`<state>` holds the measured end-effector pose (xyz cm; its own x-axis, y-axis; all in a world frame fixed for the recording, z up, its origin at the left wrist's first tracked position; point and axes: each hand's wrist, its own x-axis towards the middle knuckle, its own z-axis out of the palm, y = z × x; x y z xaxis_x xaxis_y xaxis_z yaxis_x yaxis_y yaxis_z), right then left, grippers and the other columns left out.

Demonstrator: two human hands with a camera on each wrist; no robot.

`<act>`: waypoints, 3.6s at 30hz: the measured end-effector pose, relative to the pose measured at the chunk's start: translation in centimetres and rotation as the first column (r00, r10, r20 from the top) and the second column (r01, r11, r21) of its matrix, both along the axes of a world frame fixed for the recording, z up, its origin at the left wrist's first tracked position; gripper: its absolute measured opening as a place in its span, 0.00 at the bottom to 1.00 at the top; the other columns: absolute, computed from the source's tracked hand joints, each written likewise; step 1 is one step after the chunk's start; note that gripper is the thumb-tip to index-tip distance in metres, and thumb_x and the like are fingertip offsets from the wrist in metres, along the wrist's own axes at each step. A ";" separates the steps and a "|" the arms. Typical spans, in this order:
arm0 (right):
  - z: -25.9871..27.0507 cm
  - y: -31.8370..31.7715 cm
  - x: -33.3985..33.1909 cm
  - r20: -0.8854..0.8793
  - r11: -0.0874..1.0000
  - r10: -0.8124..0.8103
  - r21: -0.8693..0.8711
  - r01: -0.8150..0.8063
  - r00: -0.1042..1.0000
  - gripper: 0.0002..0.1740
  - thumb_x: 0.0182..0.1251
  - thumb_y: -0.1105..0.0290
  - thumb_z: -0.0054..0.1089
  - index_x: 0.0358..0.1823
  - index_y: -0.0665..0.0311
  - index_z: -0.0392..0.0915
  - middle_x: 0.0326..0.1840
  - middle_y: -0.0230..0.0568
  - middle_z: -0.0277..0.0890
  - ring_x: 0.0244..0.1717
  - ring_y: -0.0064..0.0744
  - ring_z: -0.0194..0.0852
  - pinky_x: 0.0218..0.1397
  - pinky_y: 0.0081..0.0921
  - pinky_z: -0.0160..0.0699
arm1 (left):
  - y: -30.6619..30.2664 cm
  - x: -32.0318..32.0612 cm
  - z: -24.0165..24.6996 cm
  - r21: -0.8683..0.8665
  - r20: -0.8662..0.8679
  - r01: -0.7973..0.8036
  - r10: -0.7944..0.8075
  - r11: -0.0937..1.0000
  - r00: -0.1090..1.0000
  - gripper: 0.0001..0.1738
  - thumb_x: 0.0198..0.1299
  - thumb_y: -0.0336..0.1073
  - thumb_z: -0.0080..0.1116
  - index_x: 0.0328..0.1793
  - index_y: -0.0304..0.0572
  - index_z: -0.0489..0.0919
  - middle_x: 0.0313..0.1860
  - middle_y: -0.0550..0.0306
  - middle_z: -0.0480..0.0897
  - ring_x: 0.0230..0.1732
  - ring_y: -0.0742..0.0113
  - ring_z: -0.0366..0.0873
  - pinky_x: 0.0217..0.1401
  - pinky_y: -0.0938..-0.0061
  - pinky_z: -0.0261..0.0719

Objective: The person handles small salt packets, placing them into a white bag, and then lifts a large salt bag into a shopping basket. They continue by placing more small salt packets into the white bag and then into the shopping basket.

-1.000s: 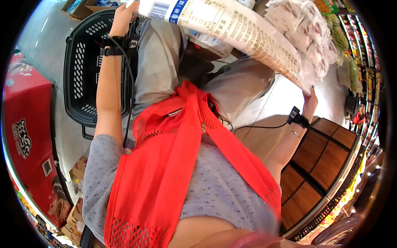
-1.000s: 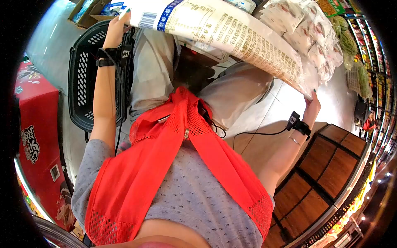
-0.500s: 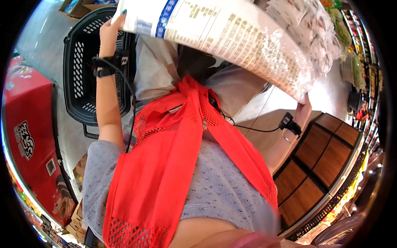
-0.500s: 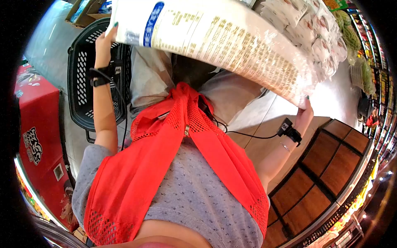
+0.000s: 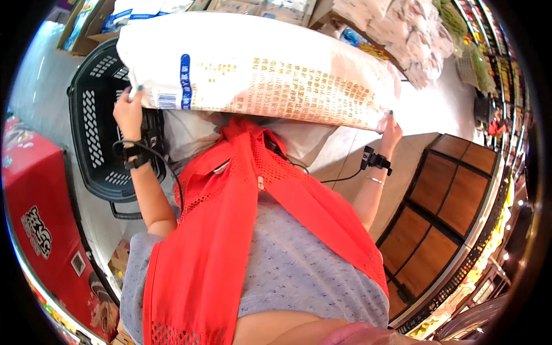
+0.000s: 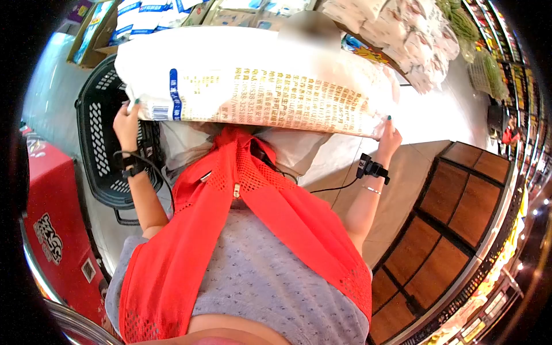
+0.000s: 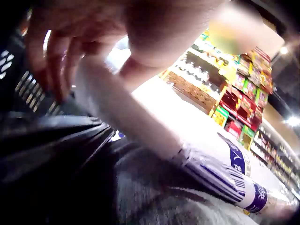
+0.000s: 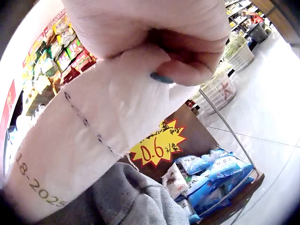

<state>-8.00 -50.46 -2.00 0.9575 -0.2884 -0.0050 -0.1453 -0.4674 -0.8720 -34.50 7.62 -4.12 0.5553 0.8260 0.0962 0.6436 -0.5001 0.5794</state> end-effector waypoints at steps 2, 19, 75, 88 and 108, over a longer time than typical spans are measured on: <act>-0.1 -0.3 0.1 -0.002 1.000 -0.008 -0.008 0.008 1.000 0.22 0.60 0.59 0.58 0.17 0.71 0.73 0.16 0.29 0.67 0.17 0.17 0.58 0.18 0.18 0.55 | -0.2 0.4 0.7 0.426 0.033 0.032 -0.051 0.904 0.998 0.19 0.48 0.36 0.59 0.45 0.32 0.76 0.49 0.38 0.74 0.54 0.45 0.68 0.59 0.62 0.64; 0.0 -0.8 2.6 -0.308 0.997 -0.047 -0.073 0.026 0.950 0.33 0.53 0.42 0.56 0.20 0.73 0.71 0.12 0.35 0.63 0.10 0.25 0.57 0.11 0.24 0.53 | -27.2 18.2 2.1 -0.029 -0.261 0.776 -0.754 0.630 0.603 0.47 0.41 0.70 0.54 0.69 0.70 0.58 0.73 0.45 0.45 0.68 0.23 0.38 0.51 0.19 0.40; 3.1 14.6 -8.0 -0.076 0.443 0.814 -0.559 -0.700 0.576 0.20 0.44 0.84 0.43 0.40 0.68 0.78 0.49 0.46 0.75 0.58 0.48 0.67 0.63 0.45 0.59 | -32.8 13.0 1.7 0.054 0.083 0.975 -0.972 -0.217 -0.221 0.06 0.45 0.32 0.52 0.30 0.40 0.77 0.31 0.51 0.80 0.34 0.50 0.76 0.40 0.64 0.73; 2.4 15.3 -8.0 -0.114 0.315 0.867 -0.629 -0.711 0.485 0.10 0.45 0.80 0.53 0.32 0.69 0.76 0.33 0.51 0.75 0.39 0.52 0.71 0.44 0.40 0.68 | -28.8 19.7 1.6 0.163 0.297 0.899 -0.889 0.407 0.348 0.38 0.51 0.47 0.56 0.68 0.50 0.57 0.70 0.43 0.50 0.69 0.40 0.47 0.63 0.47 0.57; 1.7 10.4 -10.2 0.259 0.146 0.535 0.909 -0.390 0.804 0.34 0.60 0.70 0.55 0.66 0.67 0.51 0.65 0.40 0.57 0.60 0.37 0.60 0.63 0.38 0.59 | -32.6 20.2 -2.7 -0.063 0.663 0.923 -0.675 0.379 0.322 0.45 0.60 0.52 0.46 0.72 0.36 0.37 0.71 0.33 0.36 0.73 0.40 0.31 0.70 0.50 0.36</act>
